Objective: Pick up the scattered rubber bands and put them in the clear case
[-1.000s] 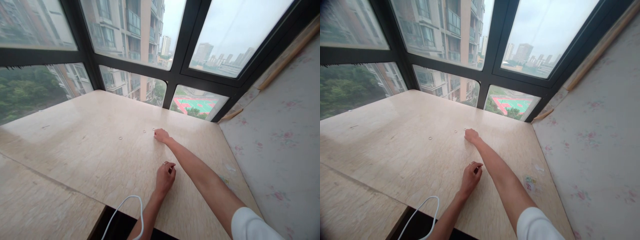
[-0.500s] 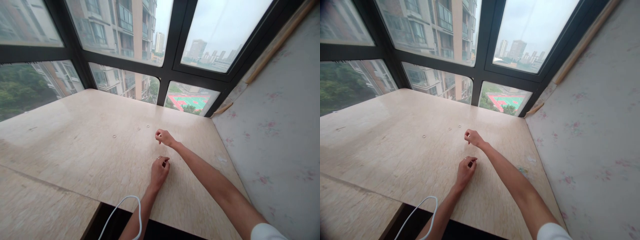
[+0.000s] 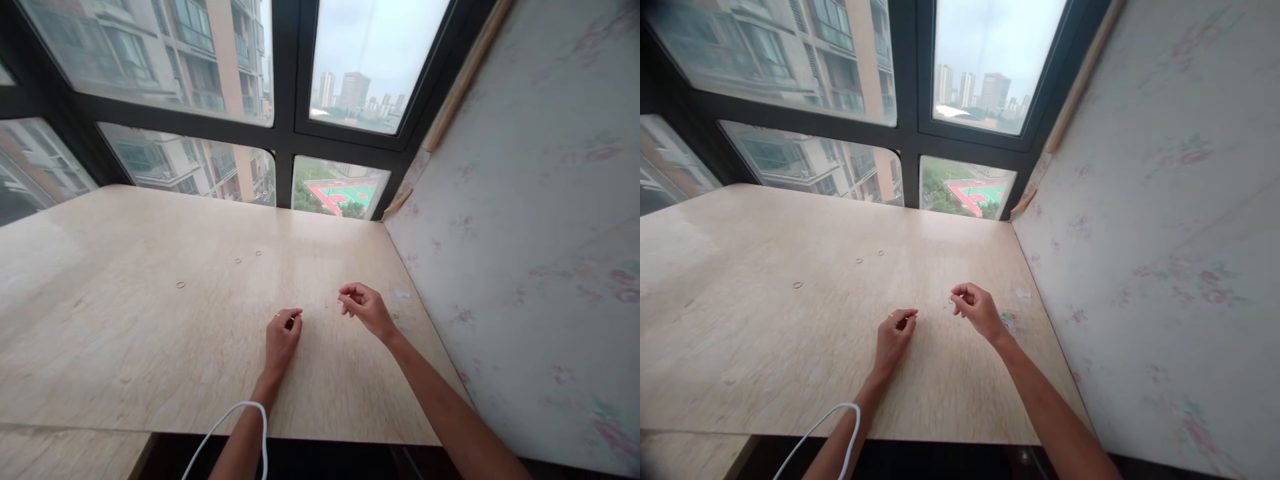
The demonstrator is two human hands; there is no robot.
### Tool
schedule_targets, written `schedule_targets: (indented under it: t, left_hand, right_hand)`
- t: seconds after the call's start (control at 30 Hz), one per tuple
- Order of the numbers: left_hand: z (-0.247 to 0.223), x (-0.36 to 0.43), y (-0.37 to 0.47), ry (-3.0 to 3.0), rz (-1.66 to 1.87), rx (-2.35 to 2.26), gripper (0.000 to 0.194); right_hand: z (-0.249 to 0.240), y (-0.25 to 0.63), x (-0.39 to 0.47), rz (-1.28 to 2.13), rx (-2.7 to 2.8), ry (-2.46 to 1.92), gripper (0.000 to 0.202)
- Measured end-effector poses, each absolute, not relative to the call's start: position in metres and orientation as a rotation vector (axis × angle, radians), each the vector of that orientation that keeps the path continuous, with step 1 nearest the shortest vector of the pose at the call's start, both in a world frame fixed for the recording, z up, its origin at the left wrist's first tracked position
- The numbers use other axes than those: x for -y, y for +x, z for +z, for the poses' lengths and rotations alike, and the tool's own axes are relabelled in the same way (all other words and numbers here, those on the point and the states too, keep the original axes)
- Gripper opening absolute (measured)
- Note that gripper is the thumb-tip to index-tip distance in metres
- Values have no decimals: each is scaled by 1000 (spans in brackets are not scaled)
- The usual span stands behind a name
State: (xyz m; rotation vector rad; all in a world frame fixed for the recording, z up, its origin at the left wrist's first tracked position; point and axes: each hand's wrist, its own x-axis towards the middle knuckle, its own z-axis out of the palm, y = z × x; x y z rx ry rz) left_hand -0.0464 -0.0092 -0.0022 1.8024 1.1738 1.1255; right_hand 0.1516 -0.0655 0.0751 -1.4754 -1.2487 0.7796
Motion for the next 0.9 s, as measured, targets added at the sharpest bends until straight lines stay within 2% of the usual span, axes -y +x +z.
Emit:
schedule_targets:
  t: [0.23,0.43,0.9]
  left_hand:
    - [3,11,-48,1772,1077,-1206,22]
    - [4,12,-48,1790,1033,-1251,23]
    - [5,17,-49,1807,1009,-1273,22]
  right_hand:
    - [66,217,151,502,1104,-1750,23]
    - [61,248,183,253,1087,-1987,25]
    - [32,270,204,298,911,-2073,33]
